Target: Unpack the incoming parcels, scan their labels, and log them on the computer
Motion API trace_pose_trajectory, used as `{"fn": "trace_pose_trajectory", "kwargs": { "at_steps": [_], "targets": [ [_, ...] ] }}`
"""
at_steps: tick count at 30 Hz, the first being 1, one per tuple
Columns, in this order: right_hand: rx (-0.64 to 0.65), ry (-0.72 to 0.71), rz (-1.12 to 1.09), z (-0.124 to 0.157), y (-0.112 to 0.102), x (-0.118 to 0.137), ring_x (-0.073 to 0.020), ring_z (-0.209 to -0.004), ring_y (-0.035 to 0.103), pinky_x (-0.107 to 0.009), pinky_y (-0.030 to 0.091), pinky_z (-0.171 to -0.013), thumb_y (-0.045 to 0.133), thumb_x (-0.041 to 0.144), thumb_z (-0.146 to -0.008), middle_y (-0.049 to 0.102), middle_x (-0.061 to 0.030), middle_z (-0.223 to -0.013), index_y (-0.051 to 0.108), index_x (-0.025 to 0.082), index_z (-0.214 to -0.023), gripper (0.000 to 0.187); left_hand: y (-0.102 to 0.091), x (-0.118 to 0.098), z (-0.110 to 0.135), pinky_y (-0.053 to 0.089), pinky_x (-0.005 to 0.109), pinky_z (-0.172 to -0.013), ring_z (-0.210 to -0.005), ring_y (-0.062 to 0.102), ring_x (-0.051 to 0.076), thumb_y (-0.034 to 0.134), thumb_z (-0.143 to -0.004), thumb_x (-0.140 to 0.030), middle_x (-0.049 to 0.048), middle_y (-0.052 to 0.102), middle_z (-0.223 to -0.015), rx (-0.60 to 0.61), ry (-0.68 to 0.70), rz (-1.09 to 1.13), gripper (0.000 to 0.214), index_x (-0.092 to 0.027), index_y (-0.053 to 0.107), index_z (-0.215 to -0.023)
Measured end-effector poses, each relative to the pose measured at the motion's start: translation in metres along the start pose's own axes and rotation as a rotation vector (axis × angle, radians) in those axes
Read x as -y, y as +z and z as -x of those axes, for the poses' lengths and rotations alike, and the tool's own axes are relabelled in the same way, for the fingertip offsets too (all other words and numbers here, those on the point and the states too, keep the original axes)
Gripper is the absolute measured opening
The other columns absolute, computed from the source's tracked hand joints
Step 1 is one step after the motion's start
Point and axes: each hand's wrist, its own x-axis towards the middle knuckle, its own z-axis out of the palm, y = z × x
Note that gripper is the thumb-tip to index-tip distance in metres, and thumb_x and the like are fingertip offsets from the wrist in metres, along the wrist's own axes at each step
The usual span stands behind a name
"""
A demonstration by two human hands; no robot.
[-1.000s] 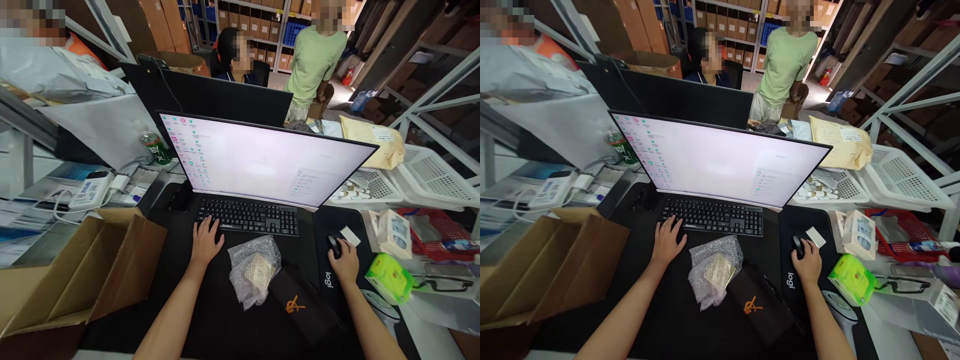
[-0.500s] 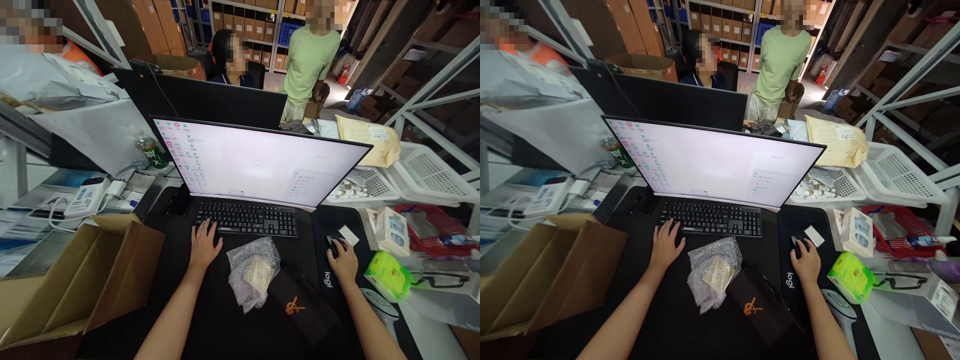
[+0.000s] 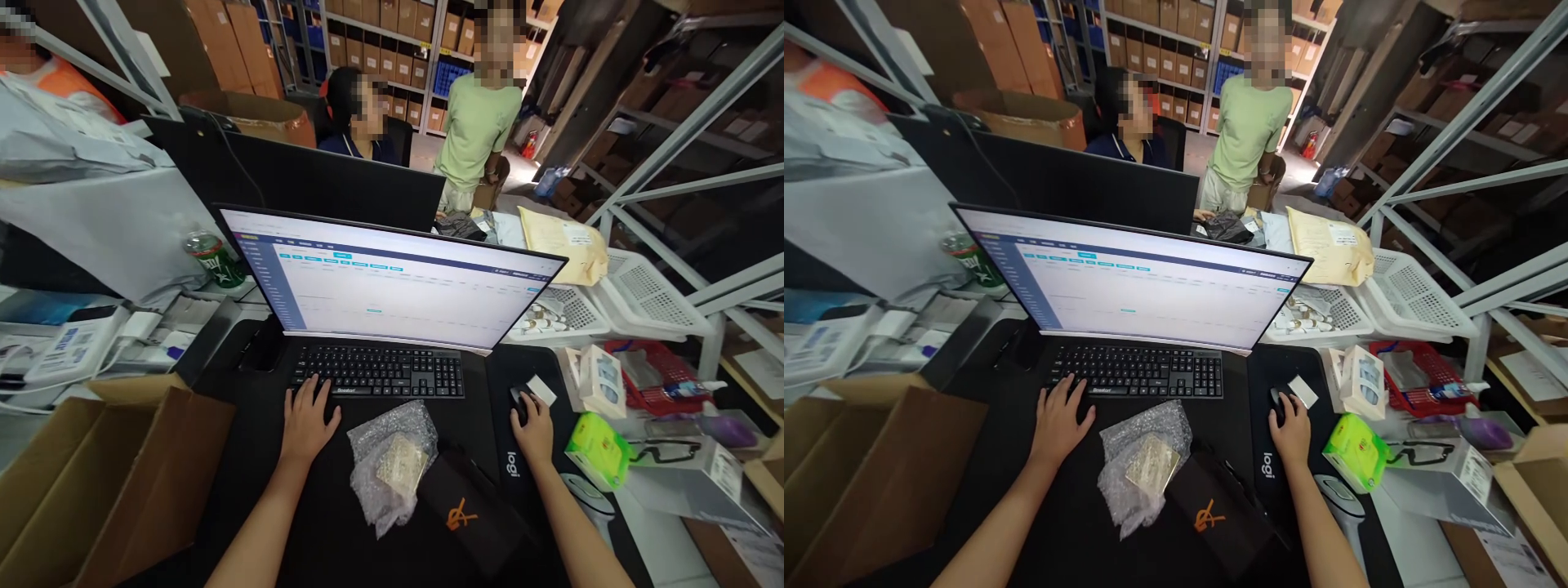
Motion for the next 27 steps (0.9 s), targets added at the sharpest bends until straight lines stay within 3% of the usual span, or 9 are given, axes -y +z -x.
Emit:
{"fn": "trace_pose_trajectory", "kwargs": {
  "at_steps": [13,27],
  "targets": [
    [0.054,0.184,-0.018,-0.008,-0.001,0.007,-0.0351,-0.128,0.054,-0.054,0.048,-0.108,0.049,0.041,-0.098,0.051,-0.0205,-0.142,0.064,0.017,-0.136,0.048,-0.005,-0.010,-0.005,0.022,0.065,-0.124,-0.143,0.046,0.039,0.040,-0.095,-0.040,0.0255,0.048,-0.154,0.007,-0.035,0.050,0.059,-0.011,0.054,-0.144],
    [0.055,0.184,0.003,-0.010,-0.003,0.006,-0.0347,-0.129,0.054,-0.052,0.048,-0.107,0.049,0.035,-0.098,0.053,-0.0184,-0.143,0.067,0.020,-0.135,0.043,-0.010,-0.018,-0.009,0.021,0.066,-0.125,-0.145,0.045,0.041,0.038,-0.094,-0.043,0.0255,0.045,-0.156,0.011,-0.047,0.060,0.062,-0.012,0.049,-0.147]
  ]
}}
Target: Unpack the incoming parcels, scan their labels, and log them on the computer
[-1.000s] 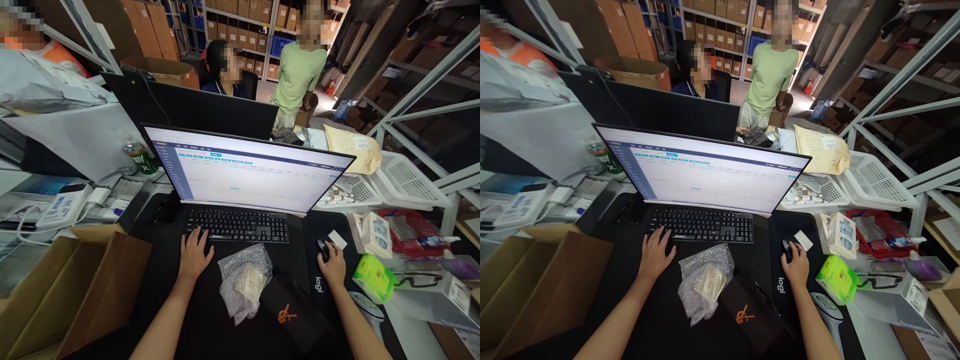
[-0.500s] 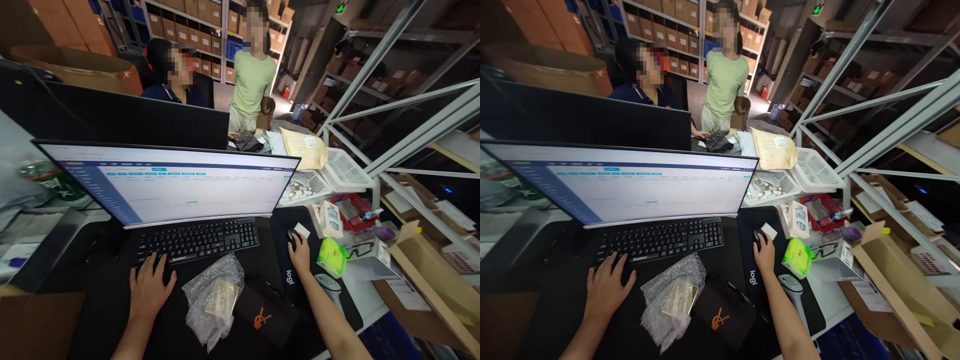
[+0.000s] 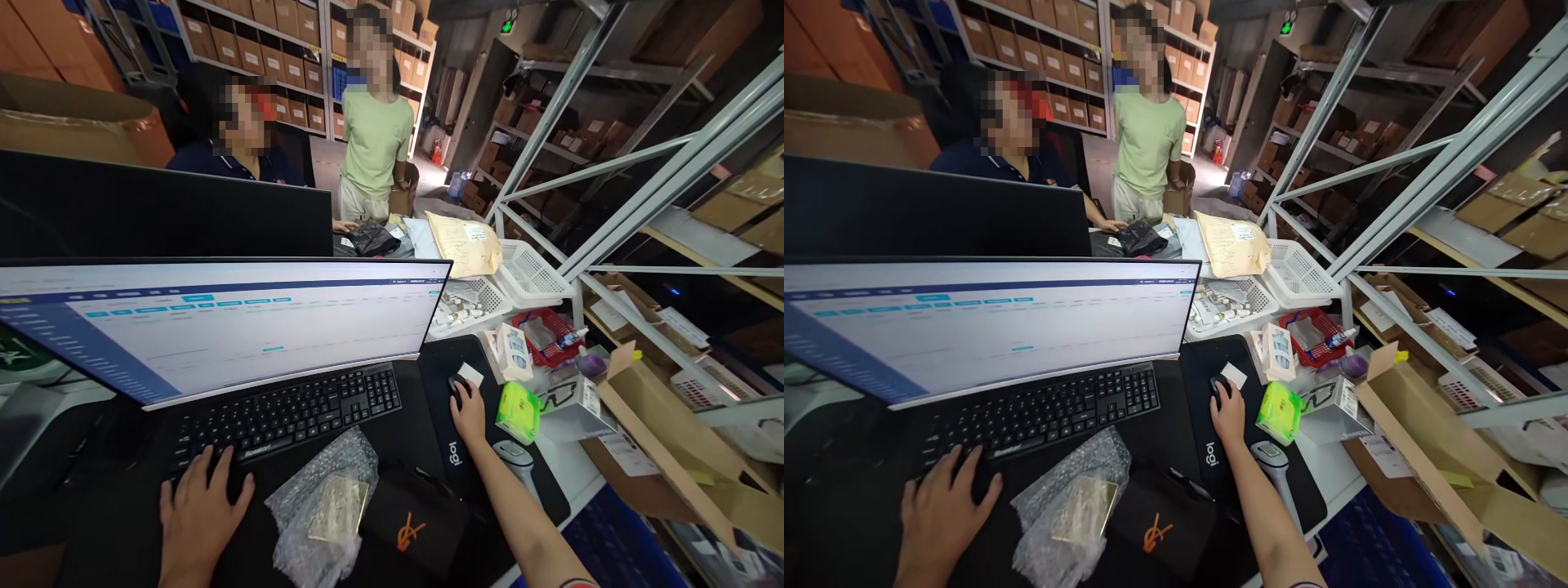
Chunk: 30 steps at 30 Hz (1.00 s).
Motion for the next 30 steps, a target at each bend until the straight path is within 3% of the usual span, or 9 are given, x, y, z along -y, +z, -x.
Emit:
{"fn": "trace_pose_trajectory", "kwargs": {
  "at_steps": [7,15,23,30],
  "targets": [
    [-0.007,0.007,-0.021,0.000,0.000,0.000,-0.0347,-0.128,0.055,-0.053,0.048,-0.106,0.050,0.035,-0.097,0.054,-0.0170,-0.142,0.068,0.023,-0.134,0.043,-0.002,-0.003,-0.001,0.022,0.069,-0.123,-0.146,0.043,0.041,0.042,-0.091,-0.040,0.0224,0.045,-0.157,0.015,-0.031,0.037,0.066,-0.018,0.043,-0.153],
    [0.000,0.003,0.000,0.001,0.001,0.000,-0.0334,-0.130,0.054,-0.050,0.048,-0.107,0.049,0.035,-0.098,0.053,-0.0169,-0.143,0.068,0.021,-0.134,0.043,0.006,0.008,0.002,0.018,0.065,-0.126,-0.146,0.042,0.041,0.036,-0.096,-0.045,0.0259,0.043,-0.157,0.009,0.020,-0.001,0.063,-0.010,0.050,-0.146],
    [-0.017,-0.011,-0.003,0.001,0.000,0.000,-0.0334,-0.130,0.054,-0.052,0.048,-0.107,0.049,0.035,-0.098,0.053,-0.0164,-0.143,0.066,0.023,-0.136,0.043,0.001,0.000,0.000,0.019,0.066,-0.126,-0.147,0.042,0.040,0.038,-0.094,-0.044,0.0216,0.043,-0.158,0.008,-0.019,0.032,0.064,-0.016,0.046,-0.151],
    [-0.007,-0.017,0.030,-0.002,-0.002,0.002,-0.0344,-0.127,0.056,-0.051,0.050,-0.105,0.055,0.038,-0.093,0.052,-0.0186,-0.143,0.069,0.021,-0.132,0.045,0.000,0.000,0.000,0.017,0.065,-0.126,-0.148,0.040,0.039,0.038,-0.095,-0.044,0.0220,0.042,-0.159,0.007,-0.009,0.040,0.063,-0.014,0.047,-0.150]
  ]
}}
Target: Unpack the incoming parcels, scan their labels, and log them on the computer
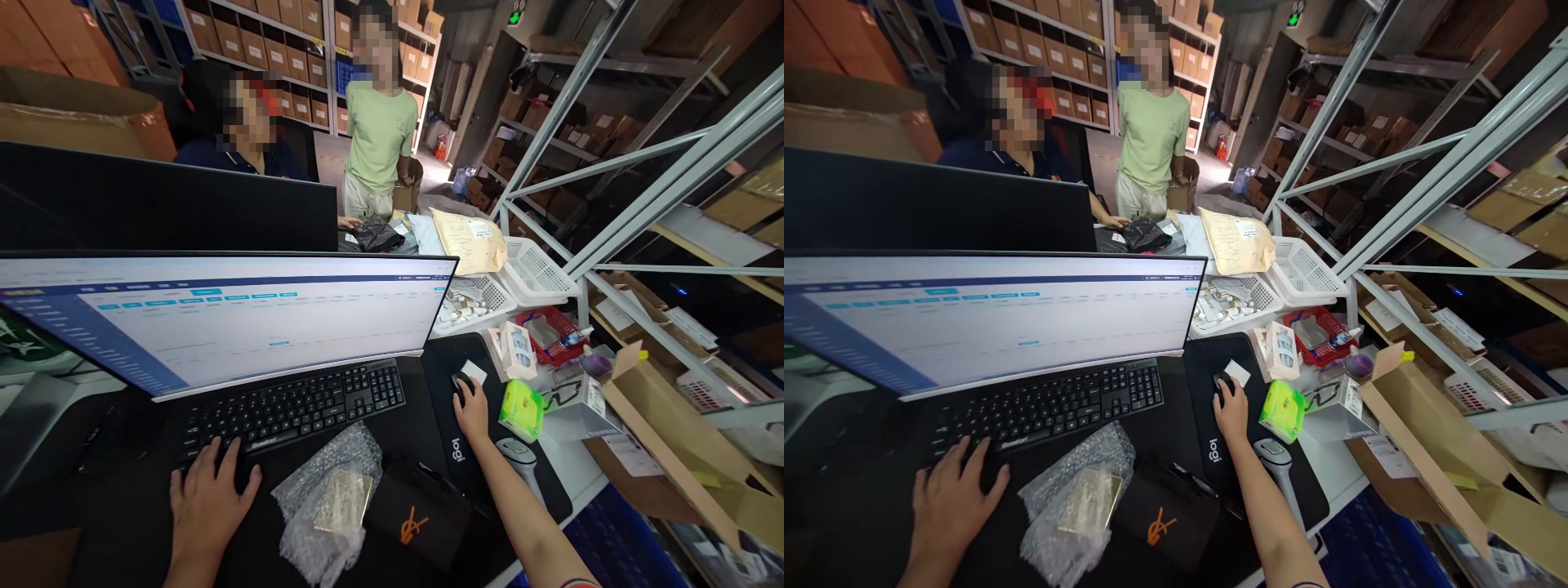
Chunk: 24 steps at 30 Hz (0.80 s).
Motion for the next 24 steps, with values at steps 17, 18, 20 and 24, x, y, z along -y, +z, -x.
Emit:
{"fn": "trace_pose_trajectory", "kwargs": {
  "at_steps": [17,18,20,24],
  "targets": [
    [-0.027,-0.061,-0.036,0.008,0.008,-0.011,-0.0371,-0.125,0.053,-0.054,0.047,-0.103,0.051,0.045,-0.095,0.054,-0.0238,-0.139,0.068,0.012,-0.133,0.053,-0.009,0.008,0.005,0.019,0.067,-0.124,-0.154,0.030,0.045,0.065,-0.085,-0.045,0.0288,0.016,-0.171,0.155,0.036,-0.119,0.081,-0.012,0.042,-0.156],
    [-0.034,-0.058,-0.032,0.008,0.008,-0.011,-0.0373,-0.125,0.053,-0.054,0.047,-0.103,0.050,0.045,-0.095,0.054,-0.0240,-0.139,0.068,0.012,-0.132,0.053,-0.008,0.008,0.005,0.018,0.069,-0.123,-0.154,0.029,0.046,0.066,-0.086,-0.045,0.0297,0.014,-0.171,0.165,0.053,-0.133,0.082,-0.012,0.042,-0.157],
    [-0.041,-0.050,-0.012,0.007,0.008,-0.009,-0.0375,-0.125,0.053,-0.054,0.047,-0.103,0.050,0.045,-0.095,0.054,-0.0242,-0.139,0.068,0.012,-0.133,0.053,-0.008,0.007,0.005,0.018,0.071,-0.121,-0.153,0.029,0.047,0.066,-0.086,-0.046,0.0309,0.012,-0.171,0.188,0.089,-0.156,0.080,-0.014,0.043,-0.157],
    [-0.034,-0.032,0.009,0.004,0.005,-0.006,-0.0356,-0.119,0.057,-0.054,0.050,-0.101,0.050,0.044,-0.094,0.056,-0.0232,-0.135,0.067,0.014,-0.133,0.053,-0.004,0.007,0.004,0.020,0.074,-0.119,-0.153,0.029,0.047,0.062,-0.090,-0.045,0.0298,0.010,-0.171,0.178,0.112,-0.181,0.070,-0.017,0.050,-0.153]
  ]
}}
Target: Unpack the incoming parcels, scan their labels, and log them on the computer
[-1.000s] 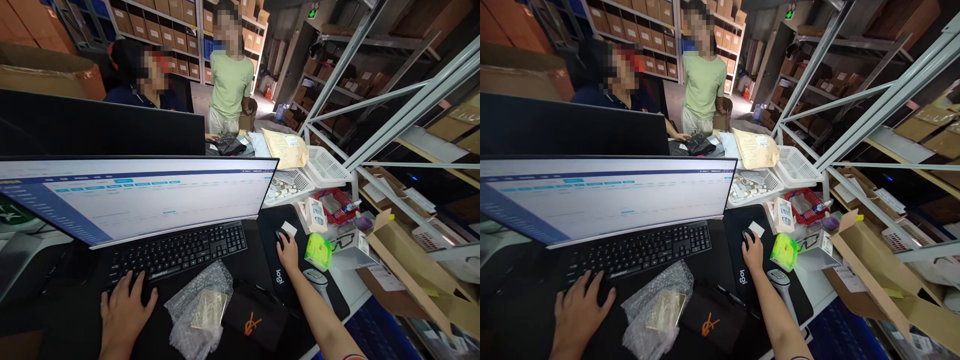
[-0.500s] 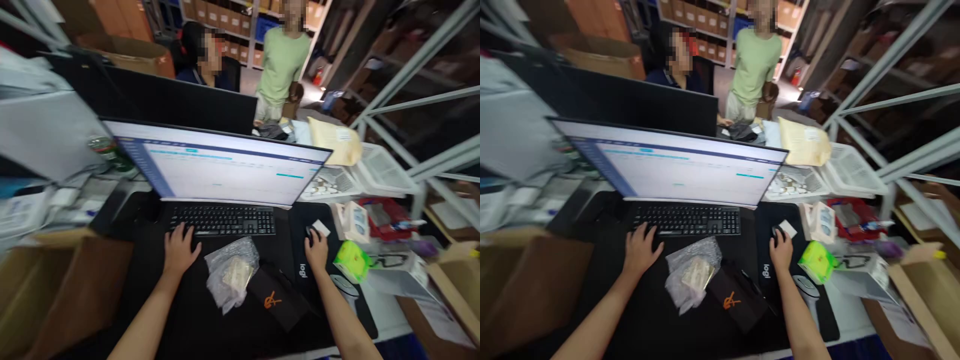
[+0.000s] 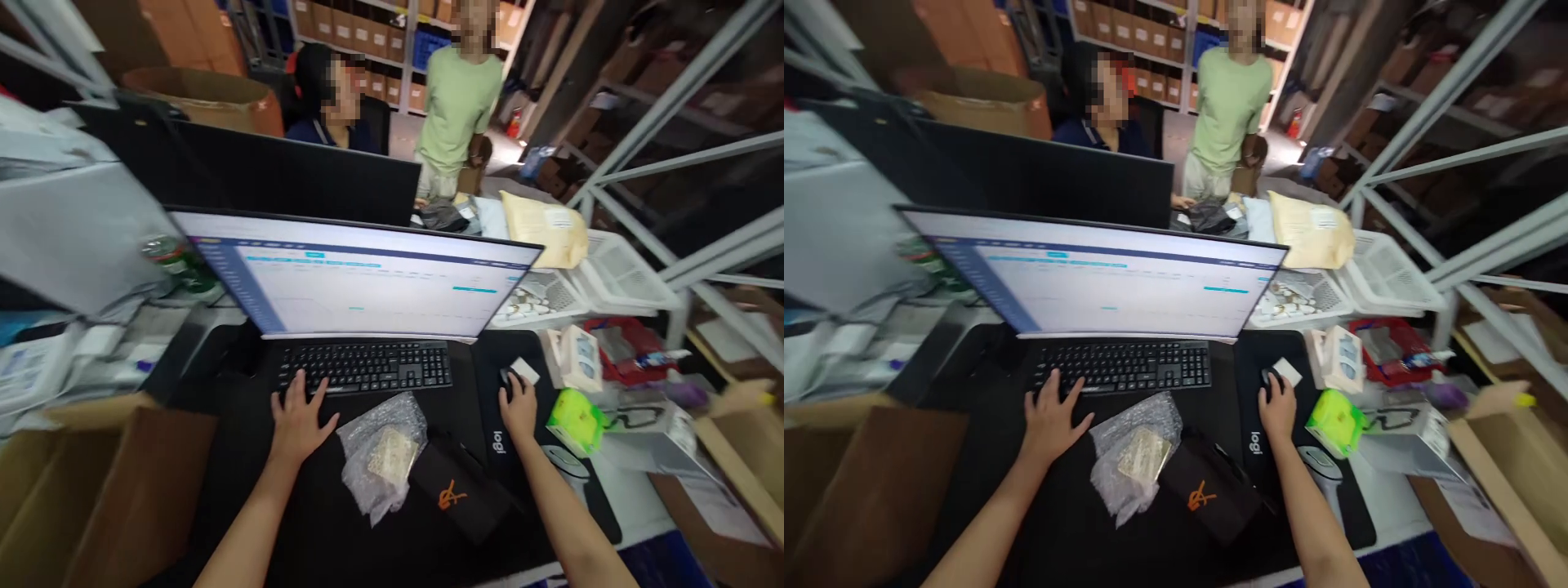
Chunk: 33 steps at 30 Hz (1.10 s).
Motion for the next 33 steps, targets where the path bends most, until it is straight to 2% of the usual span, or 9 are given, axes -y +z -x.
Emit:
{"fn": "trace_pose_trajectory", "kwargs": {
  "at_steps": [4,10,15,20,23,29,33],
  "targets": [
    [-0.015,0.033,-0.030,-0.006,0.001,0.000,-0.0322,-0.112,0.062,-0.051,0.054,-0.098,0.056,0.045,-0.090,0.060,-0.0196,-0.133,0.063,0.019,-0.139,0.056,0.007,0.002,-0.003,0.017,0.076,-0.118,-0.156,0.024,0.046,0.048,-0.097,-0.044,0.0267,0.005,-0.173,-0.081,0.010,0.023,0.061,-0.015,0.052,-0.151],
    [-0.014,0.006,0.038,-0.003,0.000,0.001,-0.0325,-0.118,0.060,-0.050,0.053,-0.100,0.060,0.040,-0.089,0.057,-0.0183,-0.138,0.064,0.022,-0.139,0.054,0.006,0.004,-0.002,0.020,0.075,-0.119,-0.155,0.025,0.047,0.046,-0.097,-0.046,0.0261,0.003,-0.173,-0.091,0.033,0.063,0.062,-0.013,0.054,-0.149],
    [0.017,-0.023,0.069,-0.002,-0.003,0.003,-0.0325,-0.123,0.058,-0.048,0.052,-0.100,0.057,0.030,-0.091,0.057,-0.0177,-0.138,0.068,0.021,-0.133,0.045,0.007,-0.001,-0.002,0.017,0.072,-0.122,-0.155,0.026,0.046,0.043,-0.098,-0.045,0.0254,0.010,-0.173,-0.136,0.011,0.061,0.061,-0.011,0.055,-0.147],
    [0.013,-0.024,0.066,-0.001,-0.002,0.004,-0.0313,-0.125,0.057,-0.047,0.051,-0.102,0.055,0.027,-0.093,0.056,-0.0168,-0.139,0.068,0.021,-0.133,0.042,0.005,-0.001,-0.004,0.019,0.069,-0.123,-0.154,0.030,0.043,0.041,-0.098,-0.044,0.0274,0.021,-0.169,-0.120,0.004,0.048,0.061,-0.010,0.054,-0.147],
    [0.013,-0.029,0.063,-0.001,-0.002,0.004,-0.0312,-0.125,0.056,-0.046,0.050,-0.101,0.055,0.027,-0.093,0.057,-0.0163,-0.139,0.069,0.022,-0.131,0.041,0.003,0.000,-0.004,0.022,0.070,-0.122,-0.152,0.033,0.045,0.041,-0.098,-0.047,0.0288,0.023,-0.168,-0.089,0.024,0.048,0.062,-0.010,0.056,-0.145],
    [0.017,-0.021,0.054,-0.001,-0.002,0.005,-0.0319,-0.125,0.056,-0.047,0.050,-0.100,0.053,0.027,-0.093,0.057,-0.0167,-0.138,0.071,0.022,-0.129,0.040,0.004,-0.007,-0.001,0.016,0.066,-0.126,-0.155,0.028,0.039,0.040,-0.099,-0.044,0.0229,0.025,-0.169,-0.140,-0.022,0.094,0.059,-0.014,0.053,-0.148],
    [0.023,-0.011,0.049,-0.001,-0.004,0.006,-0.0313,-0.125,0.056,-0.046,0.050,-0.100,0.053,0.028,-0.093,0.057,-0.0157,-0.138,0.070,0.023,-0.130,0.041,0.006,-0.003,-0.002,0.017,0.067,-0.125,-0.154,0.031,0.040,0.043,-0.098,-0.042,0.0231,0.027,-0.168,-0.130,-0.024,0.105,0.061,-0.016,0.049,-0.152]
  ]
}}
